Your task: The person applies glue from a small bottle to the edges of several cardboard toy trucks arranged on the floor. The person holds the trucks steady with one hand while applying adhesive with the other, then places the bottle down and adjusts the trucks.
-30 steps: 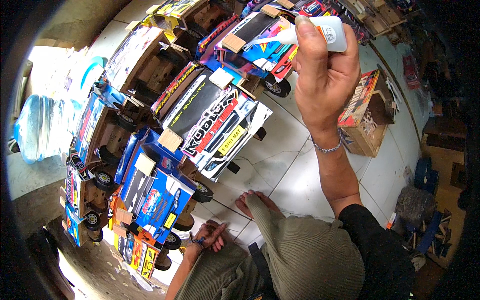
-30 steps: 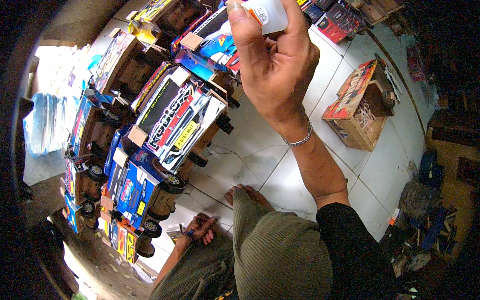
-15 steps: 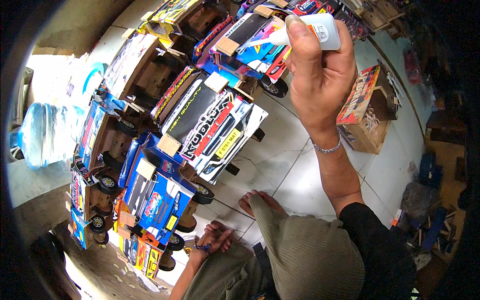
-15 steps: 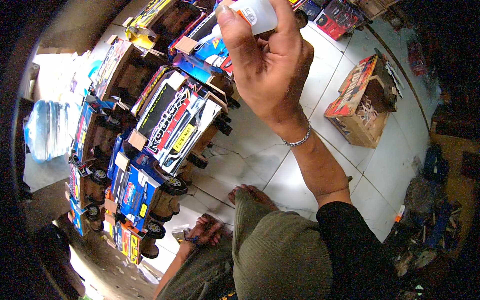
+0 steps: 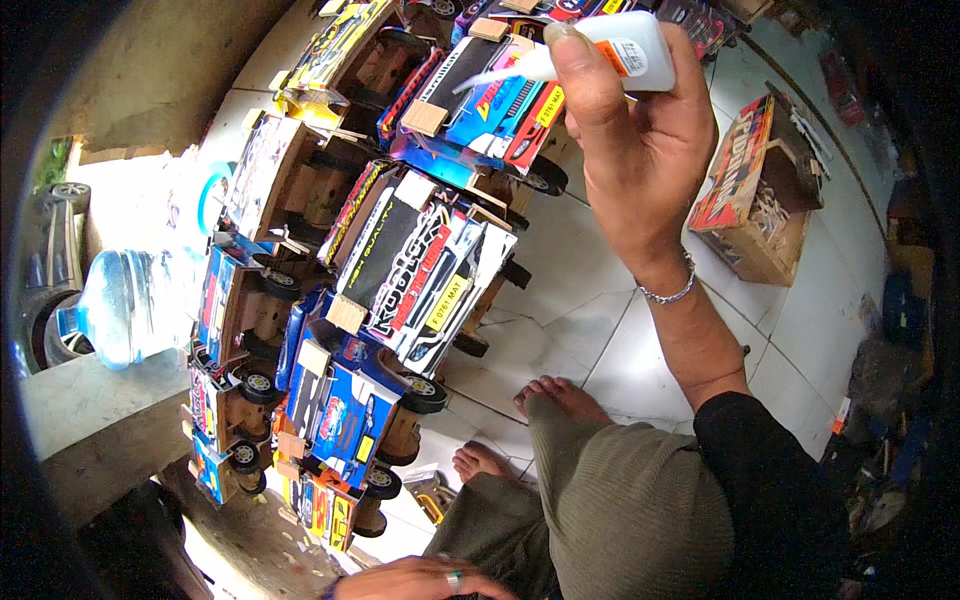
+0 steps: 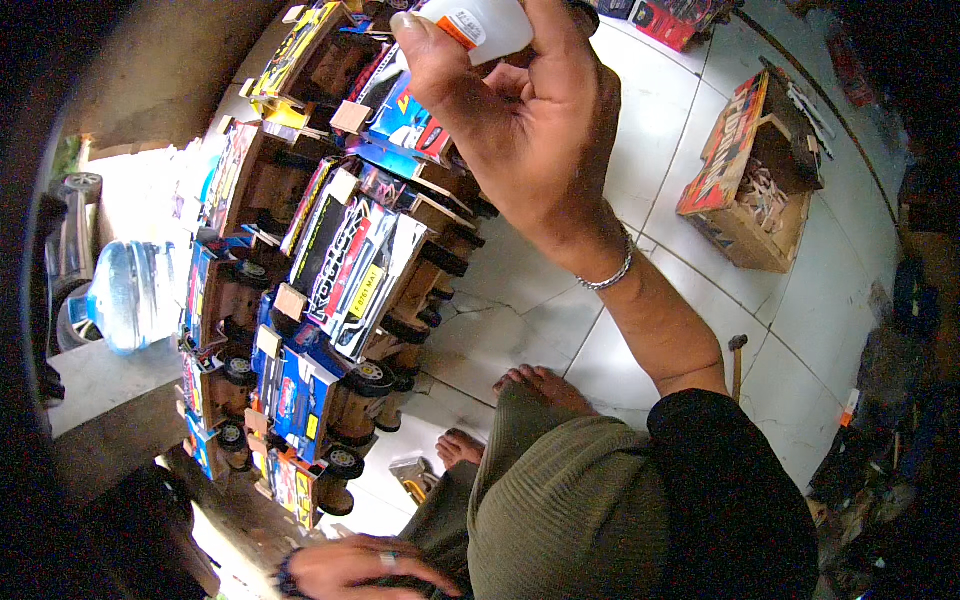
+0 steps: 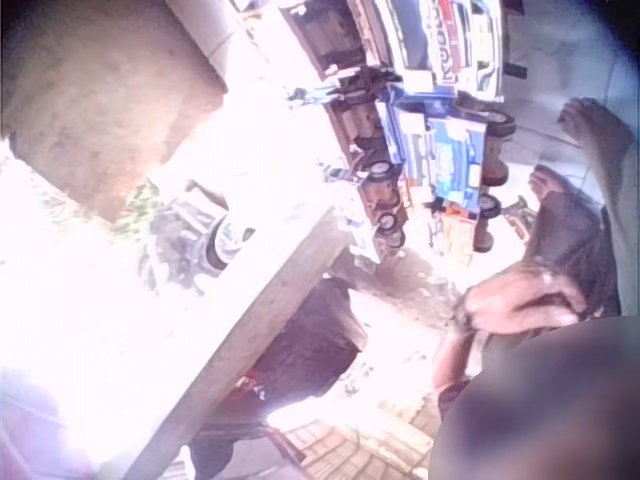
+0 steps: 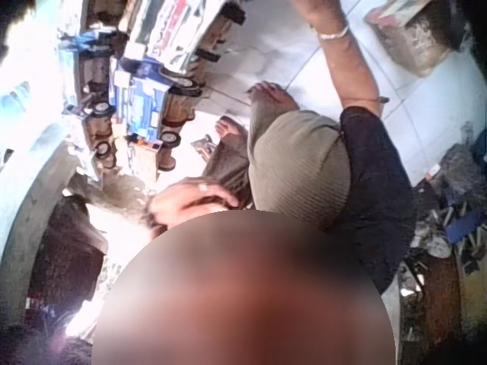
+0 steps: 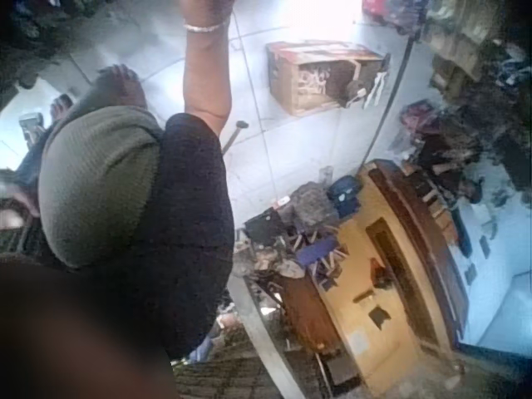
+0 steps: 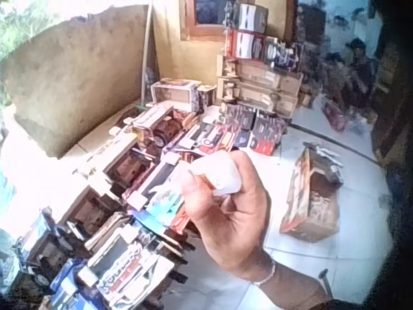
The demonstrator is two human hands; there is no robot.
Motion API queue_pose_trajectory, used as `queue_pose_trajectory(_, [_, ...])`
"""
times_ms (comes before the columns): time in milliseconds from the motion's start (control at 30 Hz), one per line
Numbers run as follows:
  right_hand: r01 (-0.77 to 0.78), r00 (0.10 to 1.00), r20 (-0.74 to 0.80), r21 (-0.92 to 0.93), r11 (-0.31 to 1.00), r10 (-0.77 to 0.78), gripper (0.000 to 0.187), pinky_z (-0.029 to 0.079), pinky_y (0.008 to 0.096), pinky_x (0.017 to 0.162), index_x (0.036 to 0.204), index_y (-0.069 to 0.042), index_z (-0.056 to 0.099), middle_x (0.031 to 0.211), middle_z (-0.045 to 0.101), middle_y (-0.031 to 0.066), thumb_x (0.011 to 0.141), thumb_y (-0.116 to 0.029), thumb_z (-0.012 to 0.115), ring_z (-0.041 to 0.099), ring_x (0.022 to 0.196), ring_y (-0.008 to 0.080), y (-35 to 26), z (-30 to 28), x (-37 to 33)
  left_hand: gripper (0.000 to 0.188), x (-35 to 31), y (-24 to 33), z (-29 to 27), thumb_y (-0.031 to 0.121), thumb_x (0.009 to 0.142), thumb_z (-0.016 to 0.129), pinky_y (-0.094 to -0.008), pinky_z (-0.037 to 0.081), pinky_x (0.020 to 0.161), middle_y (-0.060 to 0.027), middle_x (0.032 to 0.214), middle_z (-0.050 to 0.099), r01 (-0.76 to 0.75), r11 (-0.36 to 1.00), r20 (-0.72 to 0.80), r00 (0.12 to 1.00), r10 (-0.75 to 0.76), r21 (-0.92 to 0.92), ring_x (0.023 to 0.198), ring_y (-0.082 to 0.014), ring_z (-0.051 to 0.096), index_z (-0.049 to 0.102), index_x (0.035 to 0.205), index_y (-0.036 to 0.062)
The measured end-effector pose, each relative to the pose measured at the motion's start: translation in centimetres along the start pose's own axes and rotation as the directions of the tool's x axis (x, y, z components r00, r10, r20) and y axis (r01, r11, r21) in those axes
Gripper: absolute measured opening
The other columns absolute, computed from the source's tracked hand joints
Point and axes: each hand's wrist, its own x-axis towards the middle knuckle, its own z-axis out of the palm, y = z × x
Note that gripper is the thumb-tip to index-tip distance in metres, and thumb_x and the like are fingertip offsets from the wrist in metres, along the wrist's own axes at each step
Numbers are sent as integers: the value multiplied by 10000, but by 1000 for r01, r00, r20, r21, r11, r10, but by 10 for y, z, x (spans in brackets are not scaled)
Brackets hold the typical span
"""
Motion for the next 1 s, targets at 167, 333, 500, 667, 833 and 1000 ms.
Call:
queue_pose_trajectory(167, [-361,933,109,273,892,344,232,377,179,451,1051,-35,646,802,634,-11,900,-179,749,523,602,11,-8,-10,2,296,-8,72,-14,225,912,701,-415,522,793,-177,935,716,-358,928,-680,656,329,103,871,-296,688,675,1031,-45])
queue_pose_trajectory(333, [-626,776,240,412,663,583,241,334,177,433,1070,-62,682,737,546,-53,934,-260,708,457,584,-4,-15,-29,11,350,29,64,-14,240,936,694,-403,513,858,-169,1044,685,-247,917,-447,814,371,312,948,-320,669,630,1165,-17])
queue_pose_trajectory(500, [-721,686,403,484,495,606,394,336,183,495,1329,-94,538,950,509,-62,1019,-334,570,437,841,-10,-19,-46,17,436,30,33,8,313,951,672,-403,467,972,-163,1182,629,-36,970,-424,895,139,241,1137,-328,603,578,1270,31])
queue_pose_trajectory(667, [-736,643,405,563,377,651,328,363,230,567,1132,-144,599,950,563,-72,950,-407,675,488,879,21,-23,-41,19,561,17,-26,26,411,984,616,-393,393,1093,-158,1374,550,127,992,-347,931,-114,15,1286,-273,518,496,1405,61])
queue_pose_trajectory(833, [-680,718,229,437,589,658,229,395,251,585,1103,-111,607,983,570,-49,966,-293,629,496,873,43,-31,-33,16,605,23,-107,36,458,1006,561,-373,406,1087,-168,1352,577,92,974,-460,870,-179,-205,1279,-243,534,469,1407,15])
queue_pose_trajectory(1000, [-613,790,226,320,722,571,215,416,230,598,1141,-51,639,1007,646,3,978,-190,627,547,841,53,-32,-27,10,588,66,-173,41,485,1025,504,-345,408,1067,-144,1309,598,274,918,-650,648,-396,-285,1246,-223,542,513,1385,20])
